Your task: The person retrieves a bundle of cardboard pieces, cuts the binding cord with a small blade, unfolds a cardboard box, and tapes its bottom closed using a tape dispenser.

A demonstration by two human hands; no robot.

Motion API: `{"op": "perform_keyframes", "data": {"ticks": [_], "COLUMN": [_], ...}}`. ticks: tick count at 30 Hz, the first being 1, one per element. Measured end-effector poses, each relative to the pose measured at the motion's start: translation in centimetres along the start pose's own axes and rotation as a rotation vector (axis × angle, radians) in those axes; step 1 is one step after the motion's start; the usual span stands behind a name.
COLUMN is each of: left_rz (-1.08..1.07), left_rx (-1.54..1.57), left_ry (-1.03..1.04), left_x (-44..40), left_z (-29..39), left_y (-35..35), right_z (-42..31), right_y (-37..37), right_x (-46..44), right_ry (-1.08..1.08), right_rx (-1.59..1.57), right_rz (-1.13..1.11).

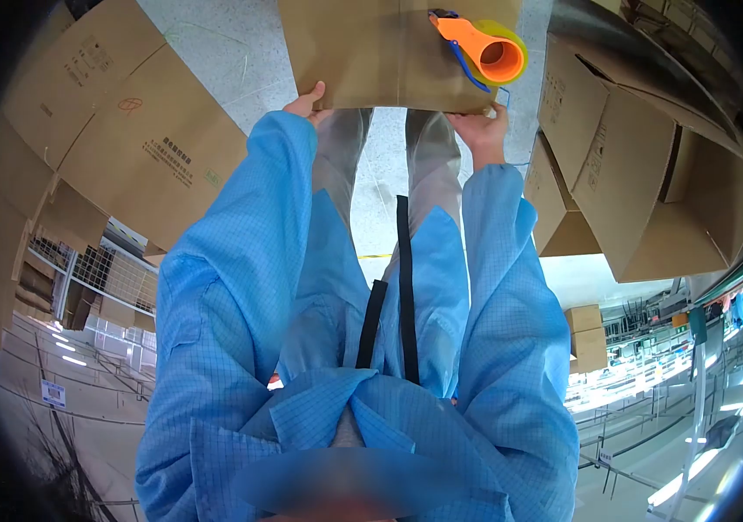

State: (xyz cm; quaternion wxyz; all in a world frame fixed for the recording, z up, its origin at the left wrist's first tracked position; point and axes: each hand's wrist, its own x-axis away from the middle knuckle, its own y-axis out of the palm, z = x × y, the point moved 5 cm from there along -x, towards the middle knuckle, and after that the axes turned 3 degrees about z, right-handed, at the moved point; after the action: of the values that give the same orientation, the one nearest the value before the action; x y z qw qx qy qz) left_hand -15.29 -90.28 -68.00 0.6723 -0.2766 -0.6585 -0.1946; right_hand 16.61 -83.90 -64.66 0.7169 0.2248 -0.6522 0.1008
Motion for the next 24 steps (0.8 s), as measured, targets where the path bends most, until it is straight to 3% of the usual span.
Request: {"op": "perform_keyframes", "data": {"ticks": [2,6,8,10,12,14,16,17,18,19,20,21,23,24], "left_rz": [0.017,0.138,0.158,0.200,0.168,0.143,0.377,0.372,0.369,0.362,0.348,0.442,0.429,0.332], "left_rx": [0.020,-0.058,-0.072,-0.192,-0.239,-0.277,-0.837,-0.848,-0.952,-1.052,-1.064,-1.116,-1.076,-1.014], "left_ry": [-0.017,0.047,0.050,0.137,0.180,0.230,0.325,0.331,0.417,0.515,0.550,0.816,0.961,0.823], "left_x": [0.5,1.7,2.0,2.5,0.1,-0.2,1.2,1.5,1.5,1.5,1.6,2.5,1.3,0.1], "left_z": [-0.1,0.4,-0.1,0.5,0.4,1.8,3.3,3.4,4.0,4.4,4.0,4.2,5.1,6.0], "left_y": [0.5,0.6,1.2,1.3,-0.2,-0.4,0.2,0.6,1.2,2.6,4.2,5.8,6.2,5.5], "right_z": [-0.3,-2.5,-4.7,-6.8,-6.5,-5.7,-7.1,-7.8,-10.3,-12.0,-14.2,-16.2,-21.3,-22.1], "right_y": [-0.3,-3.8,-9.5,-16.3,-10.9,-7.7,-5.9,-6.0,-6.5,-6.5,-4.1,-1.2,-1.5,0.9], "right_x": [0.6,-5.2,-10.7,-15.9,-12.0,-9.1,-8.3,-7.4,-7.9,-7.7,-6.2,-5.2,-9.3,-7.6], "right_ry": [0.013,0.042,-0.006,-0.136,-0.173,0.098,0.231,0.351,0.129,0.112,-0.101,-0.327,-0.336,-0.378], "right_rx": [-0.111,0.117,0.377,0.883,0.985,-0.027,-0.006,0.017,0.381,0.365,0.613,0.848,1.277,1.202], "right_rz": [0.174,0.134,0.104,-0.005,0.083,0.441,0.469,0.507,0.570,0.557,0.510,0.458,0.518,0.390]}}
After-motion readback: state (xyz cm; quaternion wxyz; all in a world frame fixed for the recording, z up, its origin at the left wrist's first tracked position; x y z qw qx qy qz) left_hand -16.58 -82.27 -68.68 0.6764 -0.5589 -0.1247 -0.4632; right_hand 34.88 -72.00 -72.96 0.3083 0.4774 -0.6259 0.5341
